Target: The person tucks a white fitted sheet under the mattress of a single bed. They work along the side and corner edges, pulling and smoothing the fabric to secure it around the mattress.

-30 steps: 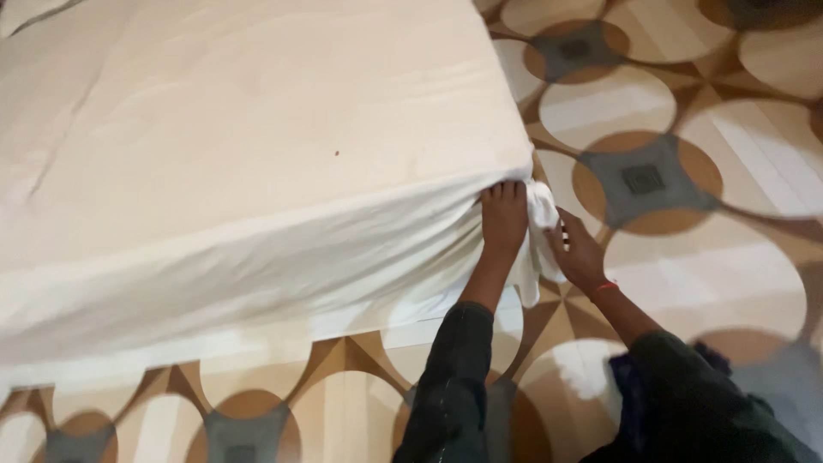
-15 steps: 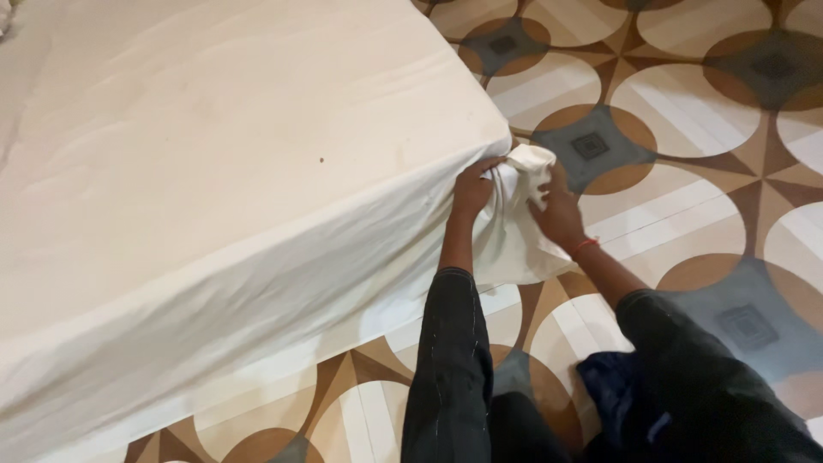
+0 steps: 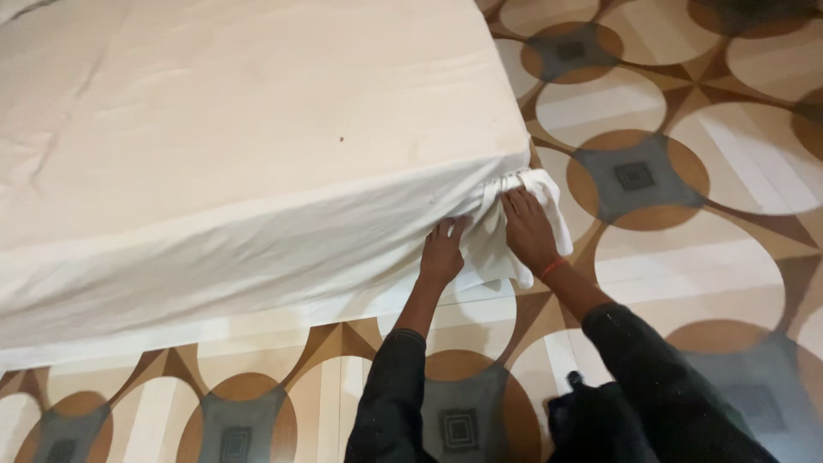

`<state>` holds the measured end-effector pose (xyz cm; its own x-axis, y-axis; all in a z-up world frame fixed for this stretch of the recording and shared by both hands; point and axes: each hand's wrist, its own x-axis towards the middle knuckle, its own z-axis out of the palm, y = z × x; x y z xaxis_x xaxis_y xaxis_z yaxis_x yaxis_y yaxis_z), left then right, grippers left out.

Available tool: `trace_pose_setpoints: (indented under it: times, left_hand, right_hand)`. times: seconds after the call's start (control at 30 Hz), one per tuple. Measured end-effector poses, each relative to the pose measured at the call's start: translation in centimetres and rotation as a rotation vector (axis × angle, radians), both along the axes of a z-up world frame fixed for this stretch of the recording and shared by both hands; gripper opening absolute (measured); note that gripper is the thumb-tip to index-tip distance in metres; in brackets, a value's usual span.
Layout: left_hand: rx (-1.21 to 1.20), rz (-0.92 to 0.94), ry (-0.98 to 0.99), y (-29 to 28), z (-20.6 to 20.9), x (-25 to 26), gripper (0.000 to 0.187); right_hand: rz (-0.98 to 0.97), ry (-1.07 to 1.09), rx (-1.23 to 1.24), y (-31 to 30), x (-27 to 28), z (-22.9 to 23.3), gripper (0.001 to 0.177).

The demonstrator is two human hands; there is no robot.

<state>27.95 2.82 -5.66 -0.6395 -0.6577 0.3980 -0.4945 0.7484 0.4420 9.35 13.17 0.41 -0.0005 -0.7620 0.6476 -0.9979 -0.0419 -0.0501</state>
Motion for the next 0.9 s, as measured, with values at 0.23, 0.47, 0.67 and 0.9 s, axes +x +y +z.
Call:
trace_pose_setpoints:
  times: [0.23,0.47,0.67,0.9]
  left_hand:
    - [-0.188,0.029,0.006,-0.4,1.7,-0.9,0.064]
    - [-0.31,0.119,0.066,0.6,1.4,-1.0,0.068]
    - [-0.234,0.103,0.027,-1.0,4.9,-1.5,0.059]
    - [-0.373,0.058,-0.212,-3.5,5.6,-3.3,0.034]
  right_hand:
    - [0.154,0.063,-0.014,-1.4,-2.0,1.6,0.06]
    - [0.174,0.102,0.055,-4.0,-2.6,2.9,0.046]
    - [0.177,0.183,0.112,-4.9,-2.2,4.7,0.039]
    - [0.171,0.232,0.149,-5.1,-2.5,4.2,0.04]
